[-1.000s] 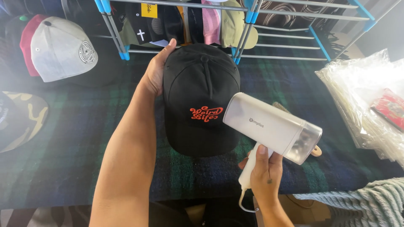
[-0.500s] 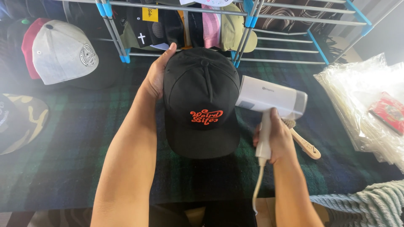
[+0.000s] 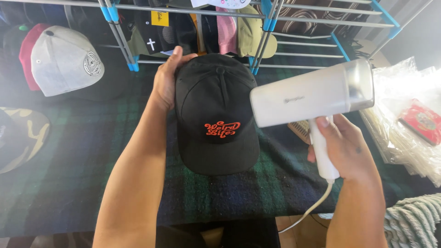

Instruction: Cleaning and shaping a baseball cap using a hair dryer and a brush on a wooden head form.

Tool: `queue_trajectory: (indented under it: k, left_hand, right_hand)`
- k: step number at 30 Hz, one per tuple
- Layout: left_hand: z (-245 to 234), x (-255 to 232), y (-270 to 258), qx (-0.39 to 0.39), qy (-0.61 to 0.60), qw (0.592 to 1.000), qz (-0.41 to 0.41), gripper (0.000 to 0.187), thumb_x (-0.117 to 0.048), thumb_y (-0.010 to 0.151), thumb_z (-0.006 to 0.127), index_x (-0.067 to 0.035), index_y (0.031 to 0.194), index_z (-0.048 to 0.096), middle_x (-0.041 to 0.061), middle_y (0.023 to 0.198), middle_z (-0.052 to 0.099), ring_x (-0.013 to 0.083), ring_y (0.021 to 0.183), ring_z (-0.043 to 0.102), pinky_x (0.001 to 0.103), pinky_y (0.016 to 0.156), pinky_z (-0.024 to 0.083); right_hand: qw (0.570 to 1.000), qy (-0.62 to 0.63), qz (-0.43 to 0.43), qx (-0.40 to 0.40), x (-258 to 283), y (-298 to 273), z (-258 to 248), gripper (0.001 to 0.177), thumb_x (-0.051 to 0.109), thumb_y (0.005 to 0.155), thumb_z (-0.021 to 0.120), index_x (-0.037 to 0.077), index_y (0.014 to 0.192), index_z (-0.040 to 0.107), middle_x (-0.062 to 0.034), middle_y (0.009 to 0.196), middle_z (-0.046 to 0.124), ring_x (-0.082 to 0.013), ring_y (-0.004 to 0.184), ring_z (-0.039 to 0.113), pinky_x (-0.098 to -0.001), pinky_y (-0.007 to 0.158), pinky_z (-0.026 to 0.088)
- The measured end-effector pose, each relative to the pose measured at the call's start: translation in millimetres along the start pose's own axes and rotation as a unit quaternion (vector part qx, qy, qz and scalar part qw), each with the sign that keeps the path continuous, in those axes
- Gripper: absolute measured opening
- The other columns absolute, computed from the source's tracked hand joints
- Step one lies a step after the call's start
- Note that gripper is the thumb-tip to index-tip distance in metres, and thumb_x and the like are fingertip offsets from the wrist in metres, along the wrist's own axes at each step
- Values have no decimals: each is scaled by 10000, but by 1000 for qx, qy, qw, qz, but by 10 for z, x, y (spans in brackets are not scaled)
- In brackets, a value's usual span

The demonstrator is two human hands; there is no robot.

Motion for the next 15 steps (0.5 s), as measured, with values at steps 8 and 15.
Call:
queue_trajectory:
  k: [8, 15]
  left_hand:
    - [23, -19, -341, -60, 93, 994, -16, 682, -628, 749, 534, -172, 1206, 753, 58, 1211, 751, 176, 1119, 703, 283, 997, 557]
    - [24, 36, -318, -52, 34, 997, -39, 773, -583, 758, 540, -91, 1337, 683, 116, 1244, 747, 238, 1150, 712, 327, 1025, 557]
  right_hand:
    - [956, -230, -172, 57, 717, 134, -2, 563, 554, 928, 459, 77, 1183, 615, -105, 794, 658, -221, 618, 686, -357, 646, 538]
    - [936, -316, -106, 108, 1447, 728, 185, 460, 533, 1119, 388, 122, 1227, 566, -224, 805, 715, -345, 700, 697, -475, 671, 531]
Point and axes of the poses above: each hand's wrist, its own y-axis towards the middle knuckle, its own z-axis out of the palm, x = y × z, the point moved 2 cm from there along y, towards the middle knuckle
